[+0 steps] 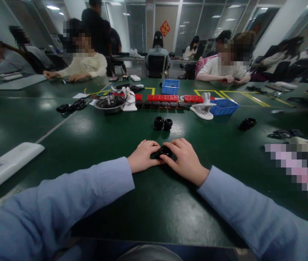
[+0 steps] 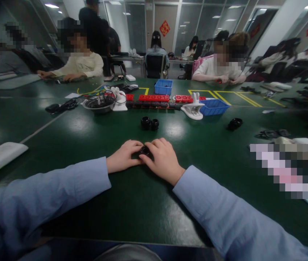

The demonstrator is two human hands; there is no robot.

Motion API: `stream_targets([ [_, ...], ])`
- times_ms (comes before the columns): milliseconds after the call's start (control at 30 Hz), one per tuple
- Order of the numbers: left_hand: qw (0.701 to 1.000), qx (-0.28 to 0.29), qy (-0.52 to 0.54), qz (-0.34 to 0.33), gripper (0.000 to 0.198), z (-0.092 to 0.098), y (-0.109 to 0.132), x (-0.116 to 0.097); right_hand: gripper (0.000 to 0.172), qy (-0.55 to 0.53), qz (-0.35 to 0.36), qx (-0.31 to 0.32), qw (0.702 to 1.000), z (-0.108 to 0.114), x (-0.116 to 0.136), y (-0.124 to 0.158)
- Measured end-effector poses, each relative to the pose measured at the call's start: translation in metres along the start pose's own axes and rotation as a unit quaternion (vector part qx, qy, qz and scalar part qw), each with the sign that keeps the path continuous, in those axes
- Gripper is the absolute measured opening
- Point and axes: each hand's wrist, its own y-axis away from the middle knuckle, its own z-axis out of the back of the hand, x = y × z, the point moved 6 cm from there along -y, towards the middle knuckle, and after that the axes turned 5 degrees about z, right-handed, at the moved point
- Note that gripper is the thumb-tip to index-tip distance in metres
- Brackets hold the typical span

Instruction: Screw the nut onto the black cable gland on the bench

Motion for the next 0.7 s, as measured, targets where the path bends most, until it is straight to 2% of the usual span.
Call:
stream_targets([
  [200,1.000,0.001,-0.008,-0.003,0.030,0.000,0.000,0.000,0.031,-0.008,0.013,0.006,1.000,-0.002,0.002,-0.001],
  [367,1.000,-0.001,-0.018,-0.003,0.029,-0.002,-0.001,0.003,0.034,0.007,0.038,0.038,0.999,-0.002,0.008,-0.002],
  [500,1.000,-0.009,-0.021,-0.003,0.030,-0.003,-0.003,0.007,0.037,0.017,0.069,0.062,0.996,0.000,0.014,-0.003],
  [700,1.000,-0.010,-0.011,0.004,0.029,-0.003,-0.005,0.007,0.035,-0.022,0.136,0.074,0.988,0.003,0.025,-0.002],
])
